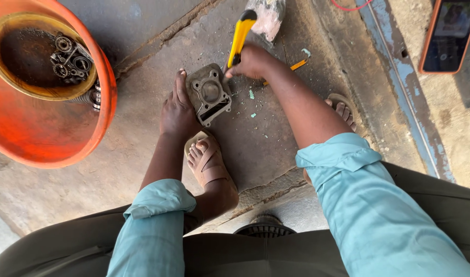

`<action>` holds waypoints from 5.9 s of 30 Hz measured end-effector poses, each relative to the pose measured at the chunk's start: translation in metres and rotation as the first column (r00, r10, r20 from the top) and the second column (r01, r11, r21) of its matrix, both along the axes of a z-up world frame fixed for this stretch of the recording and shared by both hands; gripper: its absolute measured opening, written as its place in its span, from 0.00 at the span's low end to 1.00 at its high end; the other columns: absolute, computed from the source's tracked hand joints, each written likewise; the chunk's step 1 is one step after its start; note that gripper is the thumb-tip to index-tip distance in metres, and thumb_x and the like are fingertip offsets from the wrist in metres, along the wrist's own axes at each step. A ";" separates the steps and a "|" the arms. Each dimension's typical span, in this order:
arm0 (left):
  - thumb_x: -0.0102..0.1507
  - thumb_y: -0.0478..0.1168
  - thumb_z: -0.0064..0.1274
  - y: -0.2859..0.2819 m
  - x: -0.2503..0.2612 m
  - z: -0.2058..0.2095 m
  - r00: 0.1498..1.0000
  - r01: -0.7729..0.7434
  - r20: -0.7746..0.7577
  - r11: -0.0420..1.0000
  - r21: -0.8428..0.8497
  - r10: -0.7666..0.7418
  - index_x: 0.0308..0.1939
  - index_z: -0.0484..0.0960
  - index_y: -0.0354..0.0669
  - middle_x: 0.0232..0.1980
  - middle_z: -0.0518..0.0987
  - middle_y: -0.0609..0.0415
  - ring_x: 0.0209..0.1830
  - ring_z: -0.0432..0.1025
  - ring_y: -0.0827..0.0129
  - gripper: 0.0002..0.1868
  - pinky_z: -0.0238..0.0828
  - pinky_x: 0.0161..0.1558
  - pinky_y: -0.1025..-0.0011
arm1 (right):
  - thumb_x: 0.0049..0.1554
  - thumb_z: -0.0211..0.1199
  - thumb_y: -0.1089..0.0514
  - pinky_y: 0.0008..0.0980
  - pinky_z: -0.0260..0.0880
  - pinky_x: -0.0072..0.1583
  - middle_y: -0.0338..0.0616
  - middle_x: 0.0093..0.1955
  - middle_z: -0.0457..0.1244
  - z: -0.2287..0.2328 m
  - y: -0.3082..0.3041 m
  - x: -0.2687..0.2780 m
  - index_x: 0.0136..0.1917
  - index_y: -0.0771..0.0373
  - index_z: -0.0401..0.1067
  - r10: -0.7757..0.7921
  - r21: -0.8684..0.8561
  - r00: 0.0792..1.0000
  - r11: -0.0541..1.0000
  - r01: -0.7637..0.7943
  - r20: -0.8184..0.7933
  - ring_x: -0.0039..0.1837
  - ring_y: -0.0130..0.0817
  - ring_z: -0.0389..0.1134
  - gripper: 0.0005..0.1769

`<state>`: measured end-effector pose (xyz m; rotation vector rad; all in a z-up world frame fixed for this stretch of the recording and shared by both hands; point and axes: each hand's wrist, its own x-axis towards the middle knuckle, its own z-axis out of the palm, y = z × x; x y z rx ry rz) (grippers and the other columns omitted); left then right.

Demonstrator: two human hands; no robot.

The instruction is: Scraping residue from a motorcycle engine cylinder head component using a scraper tool.

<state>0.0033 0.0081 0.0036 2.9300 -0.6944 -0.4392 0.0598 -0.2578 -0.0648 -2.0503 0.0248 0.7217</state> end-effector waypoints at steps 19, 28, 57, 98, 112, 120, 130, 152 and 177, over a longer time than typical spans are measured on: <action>0.59 0.52 0.65 0.000 0.005 -0.006 0.999 0.016 0.040 0.999 -0.040 -0.014 0.79 0.30 0.34 0.82 0.51 0.35 0.71 0.66 0.42 0.64 0.66 0.68 0.55 | 0.50 0.74 0.40 0.50 0.69 0.64 0.53 0.59 0.68 -0.014 0.005 0.007 0.62 0.59 0.75 0.243 -0.152 0.970 0.958 -0.244 -0.025 0.59 0.48 0.70 0.32; 0.58 0.54 0.65 0.000 0.001 -0.003 0.998 -0.065 -0.027 0.997 -0.044 0.064 0.79 0.34 0.36 0.83 0.53 0.41 0.65 0.69 0.43 0.62 0.67 0.64 0.51 | 0.48 0.80 0.49 0.44 0.69 0.60 0.50 0.55 0.70 -0.030 0.001 -0.001 0.55 0.57 0.79 0.348 -0.145 0.933 0.931 -0.334 0.087 0.56 0.46 0.71 0.24; 0.43 0.44 0.76 -0.059 0.066 0.051 0.836 -0.538 -0.407 0.701 -0.468 0.369 0.67 0.62 0.45 0.58 0.78 0.40 0.50 0.79 0.54 0.52 0.83 0.49 0.62 | 0.55 0.75 0.58 0.19 0.67 0.40 0.35 0.40 0.70 0.037 0.014 -0.003 0.50 0.61 0.80 -0.645 0.607 0.764 0.602 0.519 -0.015 0.40 0.19 0.68 0.11; 0.50 0.41 0.75 -0.021 0.050 0.039 0.936 -0.342 -0.236 0.827 -0.447 0.259 0.55 0.72 0.43 0.47 0.83 0.41 0.48 0.79 0.50 0.34 0.77 0.48 0.56 | 0.53 0.76 0.56 0.28 0.73 0.53 0.39 0.47 0.71 0.001 0.030 -0.026 0.51 0.58 0.78 -0.537 0.430 0.843 0.756 0.493 -0.023 0.48 0.26 0.71 0.13; 0.51 0.37 0.70 -0.020 0.053 0.049 0.888 -0.430 -0.334 0.829 -0.358 0.317 0.58 0.70 0.43 0.45 0.84 0.43 0.45 0.81 0.53 0.34 0.78 0.48 0.58 | 0.55 0.75 0.58 0.28 0.73 0.54 0.38 0.46 0.71 0.030 0.058 -0.028 0.50 0.62 0.79 -0.558 0.611 0.829 0.669 0.424 0.035 0.49 0.27 0.71 0.11; 0.49 0.44 0.75 -0.038 0.051 0.052 0.914 -0.388 -0.263 0.853 -0.348 0.308 0.57 0.70 0.43 0.48 0.84 0.42 0.48 0.80 0.50 0.37 0.78 0.48 0.56 | 0.51 0.77 0.61 0.30 0.73 0.55 0.38 0.45 0.72 0.016 0.052 -0.022 0.47 0.64 0.78 -0.674 0.660 0.717 0.459 0.595 -0.178 0.48 0.28 0.73 0.12; 0.44 0.49 0.79 -0.041 0.053 0.038 0.951 -0.307 -0.160 0.878 -0.368 0.266 0.54 0.72 0.44 0.48 0.84 0.43 0.48 0.79 0.46 0.41 0.76 0.47 0.53 | 0.49 0.77 0.62 0.29 0.71 0.54 0.38 0.44 0.71 -0.008 0.045 -0.027 0.45 0.63 0.77 -0.732 0.611 0.640 0.401 0.683 -0.235 0.46 0.28 0.72 0.11; 0.45 0.48 0.80 -0.042 0.057 0.032 0.955 -0.276 -0.193 0.909 -0.312 0.223 0.55 0.71 0.43 0.47 0.82 0.40 0.47 0.79 0.47 0.42 0.78 0.47 0.54 | 0.53 0.78 0.53 0.44 0.65 0.57 0.42 0.46 0.73 0.028 0.061 -0.038 0.48 0.62 0.76 -0.716 0.090 0.615 0.673 0.734 0.329 0.49 0.37 0.74 0.16; 0.48 0.45 0.74 -0.042 0.058 0.042 0.944 -0.312 -0.215 0.893 -0.325 0.251 0.53 0.72 0.43 0.46 0.84 0.42 0.45 0.80 0.49 0.35 0.78 0.48 0.53 | 0.57 0.73 0.55 0.35 0.73 0.45 0.44 0.39 0.71 0.071 0.080 -0.032 0.46 0.65 0.80 -0.566 0.308 0.668 0.824 0.476 0.482 0.40 0.34 0.74 0.10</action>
